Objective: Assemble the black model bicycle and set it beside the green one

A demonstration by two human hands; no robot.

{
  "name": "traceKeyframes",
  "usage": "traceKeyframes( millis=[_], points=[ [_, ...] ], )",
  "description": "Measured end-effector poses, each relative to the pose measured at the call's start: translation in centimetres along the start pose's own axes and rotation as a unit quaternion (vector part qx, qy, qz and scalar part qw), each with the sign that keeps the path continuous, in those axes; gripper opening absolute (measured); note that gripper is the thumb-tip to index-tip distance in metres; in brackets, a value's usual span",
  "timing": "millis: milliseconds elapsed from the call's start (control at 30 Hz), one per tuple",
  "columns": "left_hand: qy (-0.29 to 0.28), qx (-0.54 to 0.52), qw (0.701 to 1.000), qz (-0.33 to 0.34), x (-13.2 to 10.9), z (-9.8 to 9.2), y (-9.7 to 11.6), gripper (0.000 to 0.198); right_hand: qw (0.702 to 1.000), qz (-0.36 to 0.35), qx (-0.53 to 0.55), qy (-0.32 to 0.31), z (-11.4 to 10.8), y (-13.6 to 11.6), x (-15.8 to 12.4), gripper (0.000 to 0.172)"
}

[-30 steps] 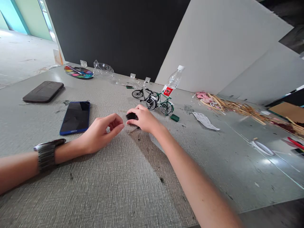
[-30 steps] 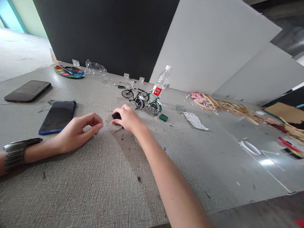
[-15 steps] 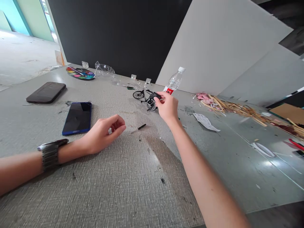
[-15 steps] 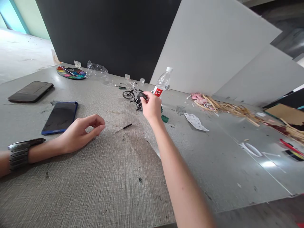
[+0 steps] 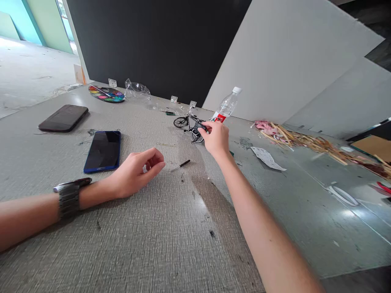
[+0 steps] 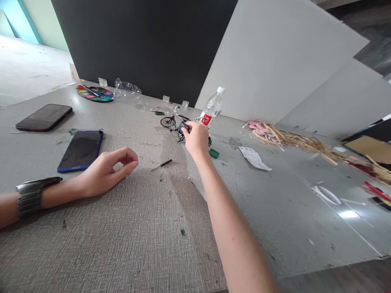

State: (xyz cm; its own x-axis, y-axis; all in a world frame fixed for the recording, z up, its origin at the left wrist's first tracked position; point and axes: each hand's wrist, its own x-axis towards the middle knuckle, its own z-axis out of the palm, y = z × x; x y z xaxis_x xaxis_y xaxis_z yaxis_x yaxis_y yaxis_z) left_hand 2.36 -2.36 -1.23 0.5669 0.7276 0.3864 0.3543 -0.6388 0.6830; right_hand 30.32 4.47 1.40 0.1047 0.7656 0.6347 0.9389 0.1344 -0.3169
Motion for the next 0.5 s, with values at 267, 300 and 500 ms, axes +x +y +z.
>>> traceKeyframes(
  millis=[267, 300, 500],
  points=[
    [-0.002, 0.001, 1.0, -0.003, 0.04, 0.06, 0.06, 0.014, 1.0, -0.003, -0.014, 0.025, -0.22, -0.43, 0.05, 0.021],
    [-0.002, -0.001, 1.0, -0.003, 0.05, 0.06, 0.07, 0.014, 1.0, 0.002, -0.02, 0.022, -0.23, -0.41, 0.07, 0.021],
    [-0.005, -0.002, 1.0, -0.002, 0.02, 0.06, 0.05, 0.015, 0.999, 0.013, -0.033, -0.005, 0.18, -0.28, -0.09, 0.022]
  ],
)
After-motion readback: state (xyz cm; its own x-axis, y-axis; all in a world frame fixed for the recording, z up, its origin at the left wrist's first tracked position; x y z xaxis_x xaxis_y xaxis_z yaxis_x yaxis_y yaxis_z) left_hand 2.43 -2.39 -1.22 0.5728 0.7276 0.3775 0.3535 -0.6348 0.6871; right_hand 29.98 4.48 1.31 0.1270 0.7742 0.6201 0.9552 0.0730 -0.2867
